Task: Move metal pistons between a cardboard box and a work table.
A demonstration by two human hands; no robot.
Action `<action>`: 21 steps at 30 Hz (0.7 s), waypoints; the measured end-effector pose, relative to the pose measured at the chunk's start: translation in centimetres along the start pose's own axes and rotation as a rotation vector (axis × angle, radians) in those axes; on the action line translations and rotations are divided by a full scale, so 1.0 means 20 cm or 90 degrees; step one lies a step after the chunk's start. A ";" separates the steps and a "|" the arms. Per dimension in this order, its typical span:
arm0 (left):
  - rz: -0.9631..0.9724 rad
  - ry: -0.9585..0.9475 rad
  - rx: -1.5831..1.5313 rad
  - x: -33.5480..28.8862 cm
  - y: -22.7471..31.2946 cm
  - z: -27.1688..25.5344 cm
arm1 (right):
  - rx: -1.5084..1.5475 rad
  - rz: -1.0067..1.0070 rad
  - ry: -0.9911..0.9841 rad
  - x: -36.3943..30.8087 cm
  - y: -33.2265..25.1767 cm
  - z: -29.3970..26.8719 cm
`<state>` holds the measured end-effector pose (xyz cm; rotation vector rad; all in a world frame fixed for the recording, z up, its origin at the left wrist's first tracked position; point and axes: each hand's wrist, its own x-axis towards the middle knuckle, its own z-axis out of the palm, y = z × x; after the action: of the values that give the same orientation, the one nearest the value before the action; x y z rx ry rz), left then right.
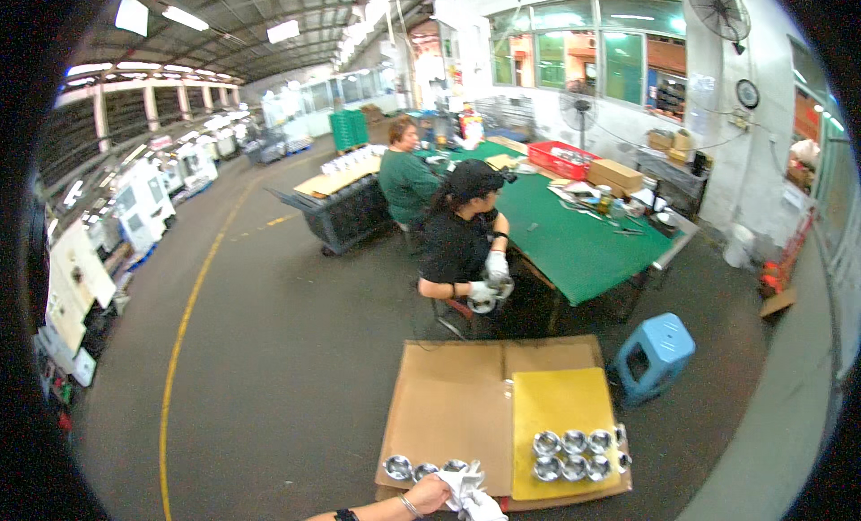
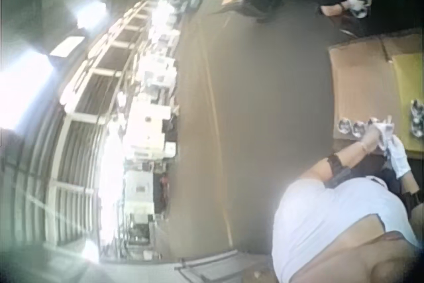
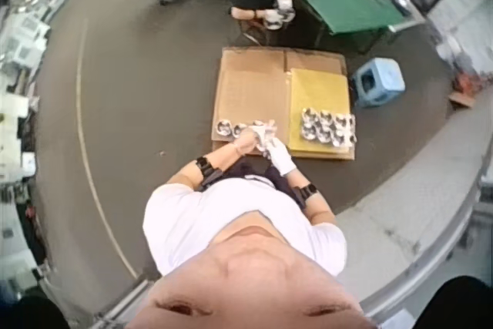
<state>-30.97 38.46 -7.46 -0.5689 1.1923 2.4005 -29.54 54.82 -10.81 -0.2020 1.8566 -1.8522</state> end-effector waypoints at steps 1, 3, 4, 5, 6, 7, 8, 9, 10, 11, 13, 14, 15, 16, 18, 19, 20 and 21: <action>0.069 0.061 -0.090 0.00 0.00 0.00 | 0.070 0.119 -0.110 0.01 -0.16 -0.01; 0.148 0.110 -0.137 0.12 -0.17 -0.11 | 0.089 0.099 -0.175 0.06 -0.15 -0.01; 0.159 0.119 -0.141 0.11 -0.18 -0.12 | 0.105 0.083 -0.213 0.09 -0.15 -0.01; 0.153 0.112 0.006 0.07 -0.17 -0.15 | 0.147 0.053 -0.254 0.12 -0.15 0.02; 0.149 0.128 0.000 0.04 -0.15 -0.16 | 0.152 0.065 -0.266 0.16 -0.16 0.04; 0.148 0.092 -0.019 0.03 -0.13 -0.15 | 0.036 0.002 -0.269 0.17 -0.16 0.05; 0.143 0.054 -0.040 0.01 -0.12 -0.14 | -0.079 -0.059 -0.270 0.16 -0.17 0.07; 0.112 0.086 -0.068 -0.03 -0.10 -0.10 | -0.129 -0.112 -0.275 0.15 -0.24 0.09; 0.077 0.118 -0.094 -0.08 -0.08 -0.05 | -0.176 -0.164 -0.278 0.14 -0.33 0.12; 0.051 0.104 -0.116 -0.10 -0.07 -0.08 | -0.198 -0.153 -0.264 0.13 -0.33 0.15; -0.027 0.054 -0.135 -0.18 -0.04 -0.09 | -0.149 -0.021 -0.337 0.09 -0.32 0.18; 0.001 0.072 -0.159 -0.20 -0.05 -0.09 | -0.117 0.004 -0.361 0.08 -0.29 0.21; -0.092 0.096 -0.237 -0.19 -0.06 -0.12 | -0.203 -0.039 -0.380 0.07 -0.31 0.24; -0.183 0.117 -0.311 -0.16 -0.03 -0.13 | -0.288 -0.086 -0.398 0.08 -0.33 0.27; -0.104 0.034 -0.478 -0.19 -0.01 -0.12 | -0.281 -0.053 -0.434 0.07 -0.29 0.31; -0.059 0.014 -0.600 -0.18 -0.08 -0.20 | -0.296 -0.003 -0.439 0.07 -0.28 0.33; -0.061 0.099 -0.578 -0.18 -0.07 -0.25 | -0.310 0.048 -0.443 0.07 -0.27 0.36; -0.052 0.066 -0.588 -0.20 -0.07 -0.27 | -0.259 -0.004 -0.419 0.08 -0.30 0.37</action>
<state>-25.81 34.15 -9.35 -0.9772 0.0016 2.7743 -29.15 47.15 -4.96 -0.8447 1.7064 -1.1755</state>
